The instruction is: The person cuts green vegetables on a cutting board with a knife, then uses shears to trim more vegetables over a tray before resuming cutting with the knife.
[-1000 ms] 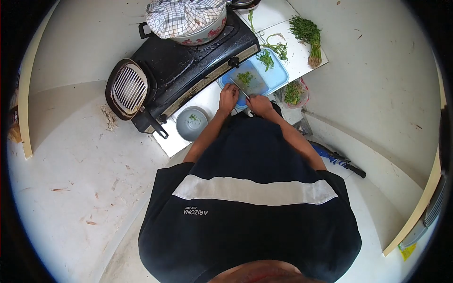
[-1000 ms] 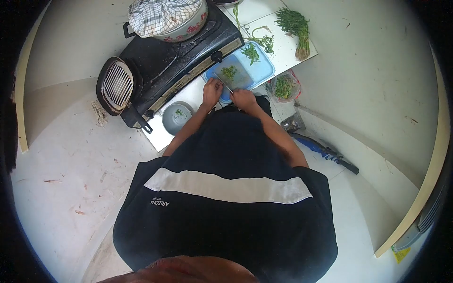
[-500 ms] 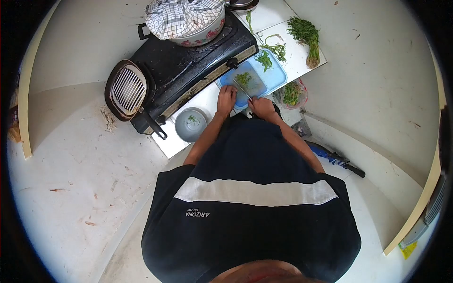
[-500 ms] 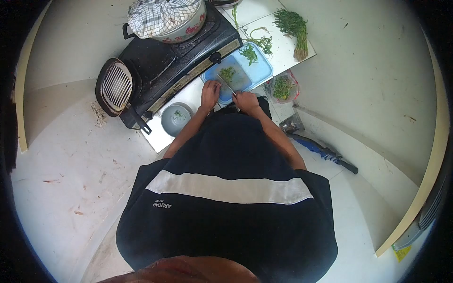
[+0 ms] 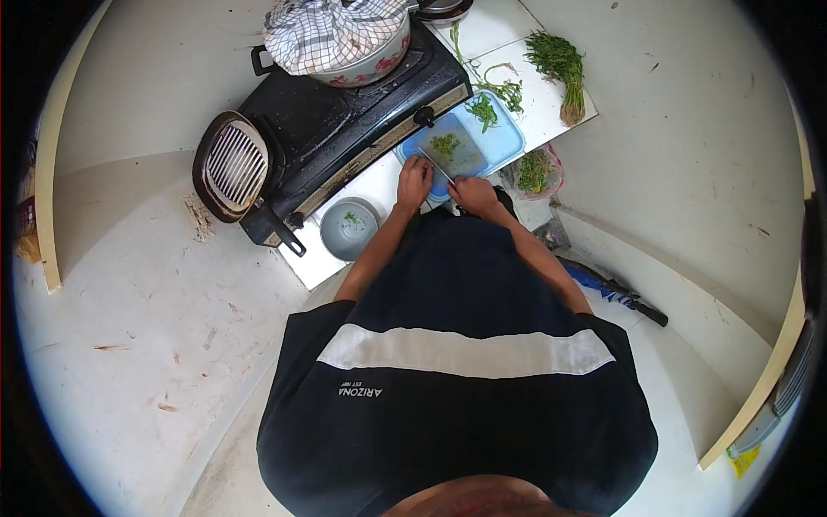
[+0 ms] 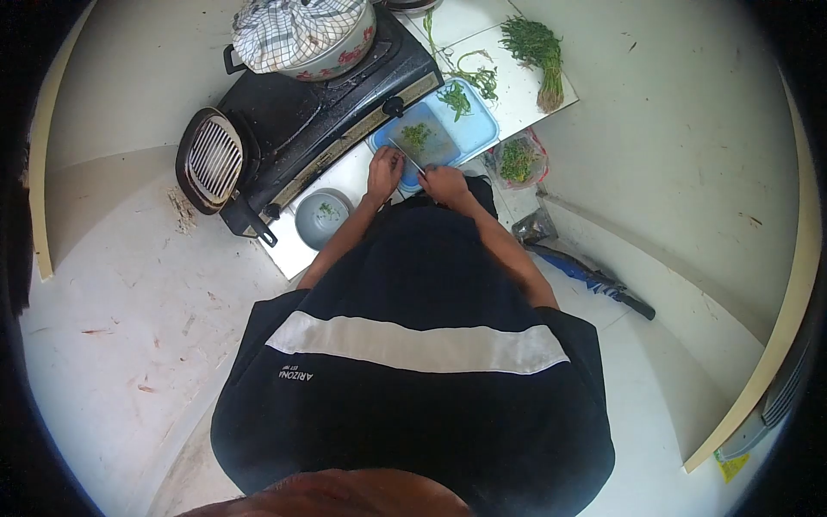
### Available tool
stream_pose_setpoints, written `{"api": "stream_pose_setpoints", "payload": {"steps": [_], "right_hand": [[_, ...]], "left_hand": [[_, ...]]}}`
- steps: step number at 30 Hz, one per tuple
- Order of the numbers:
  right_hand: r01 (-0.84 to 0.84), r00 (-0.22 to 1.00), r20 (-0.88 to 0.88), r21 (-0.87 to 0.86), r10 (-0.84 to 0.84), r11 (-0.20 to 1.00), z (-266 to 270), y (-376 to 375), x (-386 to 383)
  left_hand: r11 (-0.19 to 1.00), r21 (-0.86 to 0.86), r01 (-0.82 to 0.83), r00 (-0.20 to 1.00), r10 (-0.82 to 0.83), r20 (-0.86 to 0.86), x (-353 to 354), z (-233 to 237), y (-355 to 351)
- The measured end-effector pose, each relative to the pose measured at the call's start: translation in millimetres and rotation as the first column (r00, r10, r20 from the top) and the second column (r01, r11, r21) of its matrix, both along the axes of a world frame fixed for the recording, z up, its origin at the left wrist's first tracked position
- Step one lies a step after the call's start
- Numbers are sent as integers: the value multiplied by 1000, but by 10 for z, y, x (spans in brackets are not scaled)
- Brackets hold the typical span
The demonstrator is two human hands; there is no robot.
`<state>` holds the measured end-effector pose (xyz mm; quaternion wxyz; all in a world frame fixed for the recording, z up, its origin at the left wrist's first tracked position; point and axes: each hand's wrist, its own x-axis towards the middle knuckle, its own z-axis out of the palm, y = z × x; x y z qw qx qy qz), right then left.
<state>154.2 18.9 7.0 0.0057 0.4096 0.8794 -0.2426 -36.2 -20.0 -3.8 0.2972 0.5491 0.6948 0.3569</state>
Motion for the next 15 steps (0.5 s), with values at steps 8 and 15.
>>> {"api": "stream_pose_setpoints", "payload": {"steps": [8, 15], "right_hand": [[-3, 1000, 31, -30, 3, 1000, 52, 4, 2], [-1, 999, 46, -11, 2, 1000, -143, 38, -117]], "left_hand": [[1000, 8, 5, 1000, -5, -27, -14, -28, -6], [1000, 17, -8, 1000, 8, 13, 15, 16, -8]]}}
